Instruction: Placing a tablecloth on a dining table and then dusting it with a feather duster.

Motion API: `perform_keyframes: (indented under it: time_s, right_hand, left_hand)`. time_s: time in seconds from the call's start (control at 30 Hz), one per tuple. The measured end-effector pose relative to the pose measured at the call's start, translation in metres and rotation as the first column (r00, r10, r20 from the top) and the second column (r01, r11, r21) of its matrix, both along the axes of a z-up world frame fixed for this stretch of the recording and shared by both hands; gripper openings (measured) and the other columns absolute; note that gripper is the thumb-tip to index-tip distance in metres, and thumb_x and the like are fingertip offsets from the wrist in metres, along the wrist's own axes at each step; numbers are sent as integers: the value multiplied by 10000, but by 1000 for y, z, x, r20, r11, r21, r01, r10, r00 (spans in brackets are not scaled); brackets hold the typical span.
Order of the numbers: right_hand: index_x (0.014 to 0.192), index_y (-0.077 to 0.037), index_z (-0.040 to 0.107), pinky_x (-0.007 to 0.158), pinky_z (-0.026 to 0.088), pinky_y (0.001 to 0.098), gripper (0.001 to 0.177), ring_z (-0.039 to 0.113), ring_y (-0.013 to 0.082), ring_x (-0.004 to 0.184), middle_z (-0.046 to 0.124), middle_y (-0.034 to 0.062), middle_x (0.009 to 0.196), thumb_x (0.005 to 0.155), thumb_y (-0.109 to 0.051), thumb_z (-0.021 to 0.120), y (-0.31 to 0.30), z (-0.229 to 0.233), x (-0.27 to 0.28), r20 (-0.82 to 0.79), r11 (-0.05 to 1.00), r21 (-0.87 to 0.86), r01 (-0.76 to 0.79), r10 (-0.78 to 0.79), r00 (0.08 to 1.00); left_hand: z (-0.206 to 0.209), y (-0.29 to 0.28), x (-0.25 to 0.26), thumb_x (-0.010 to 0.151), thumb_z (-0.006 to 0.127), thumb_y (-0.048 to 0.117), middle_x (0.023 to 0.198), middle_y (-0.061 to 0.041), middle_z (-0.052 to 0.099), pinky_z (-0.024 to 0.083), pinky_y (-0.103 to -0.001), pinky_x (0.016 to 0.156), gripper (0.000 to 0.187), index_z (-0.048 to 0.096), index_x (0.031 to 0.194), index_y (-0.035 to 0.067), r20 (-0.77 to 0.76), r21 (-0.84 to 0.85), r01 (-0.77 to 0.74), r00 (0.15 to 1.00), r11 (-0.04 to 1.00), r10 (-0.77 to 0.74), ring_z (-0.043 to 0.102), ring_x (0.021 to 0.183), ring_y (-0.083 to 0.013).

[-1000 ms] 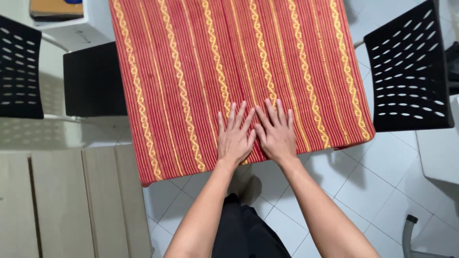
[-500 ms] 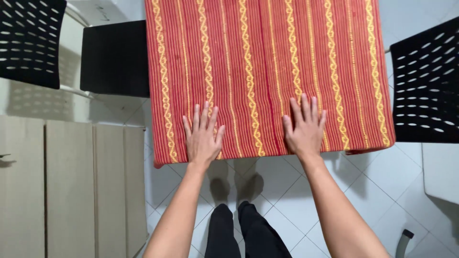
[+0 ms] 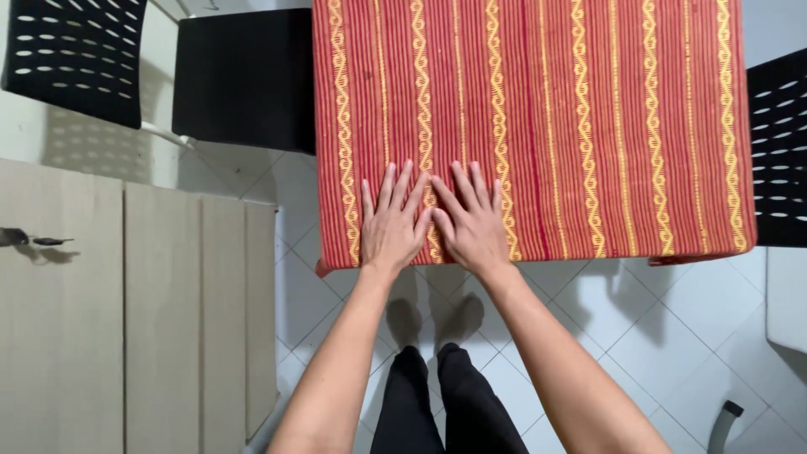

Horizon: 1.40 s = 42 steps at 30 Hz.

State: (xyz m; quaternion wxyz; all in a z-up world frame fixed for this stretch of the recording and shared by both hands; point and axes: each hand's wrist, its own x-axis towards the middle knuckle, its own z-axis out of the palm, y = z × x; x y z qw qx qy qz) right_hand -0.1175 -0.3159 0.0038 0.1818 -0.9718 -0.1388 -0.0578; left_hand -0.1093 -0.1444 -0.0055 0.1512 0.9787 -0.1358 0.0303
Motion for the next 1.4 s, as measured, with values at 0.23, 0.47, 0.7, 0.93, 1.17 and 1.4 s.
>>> perform_keyframes:
  time_s: [0.23, 0.47, 0.7, 0.93, 1.17, 1.4]
  right_hand:
    - [1574, -266, 474, 1253, 199, 572, 552, 248, 322, 1574, 354, 92, 1686, 1053, -442, 527, 2, 2, -7, 23, 998, -48, 41, -40, 999]
    - [1577, -264, 470, 1246, 187, 579, 564, 232, 339, 1568, 336, 85, 1681, 1049, -461, 505, 3, -1, -7, 32, 991, -97, 88, -86, 996]
    - [1506, -165, 532, 1253, 202, 595, 492, 253, 341, 1569, 364, 103, 1663, 1067, -388, 532, -5, -8, -6, -10, 993, 69, 94, -93, 996]
    - [1502, -122, 520, 1230, 293, 573, 476, 308, 373, 1540, 381, 148, 1629, 1077, -335, 521, -34, 13, -3, -57, 948, 254, 193, -184, 981]
    - [1580, -174, 460, 1238, 208, 591, 533, 248, 372, 1562, 338, 129, 1679, 1075, -341, 495, -84, -8, -17, -12, 960, 0, 280, -280, 960]
    - [1588, -254, 441, 1249, 134, 587, 570, 188, 350, 1584, 275, 83, 1713, 1057, -459, 477, -140, -10, -40, -14, 910, -103, 402, -405, 914]
  left_hand:
    - [-4, 46, -19, 1031, 495, 498, 1705, -48, 254, 95, -606, 1268, 657, 364, 1607, 211, 10, -25, -32, 999, 999, 32, 168, 1589, -283]
    - [-9, 84, -31, 1024, 467, 500, 1716, -27, 215, 81, -574, 1276, 672, 322, 1622, 230, -32, -52, -57, 998, 997, 55, 137, 1593, -267]
    - [-11, 71, -27, 1044, 489, 357, 1702, -74, 281, 100, -574, 1300, 552, 455, 1540, 118, -26, -19, -93, 995, 996, 92, 195, 1596, -257]
    - [15, -28, 6, 1042, 501, 318, 1680, -122, 298, 155, -575, 1274, 539, 475, 1527, 85, 34, -113, 111, 994, 987, -108, 218, 1569, -294]
    - [-4, -96, 12, 1042, 496, 368, 1697, -55, 277, 144, -589, 1266, 567, 421, 1570, 176, -23, -94, 280, 959, 955, -283, 212, 1582, -268]
    - [-9, -91, 9, 1050, 462, 451, 1695, -36, 264, 113, -587, 1267, 588, 393, 1593, 235, 40, -43, 292, 956, 956, -290, 199, 1575, -268]
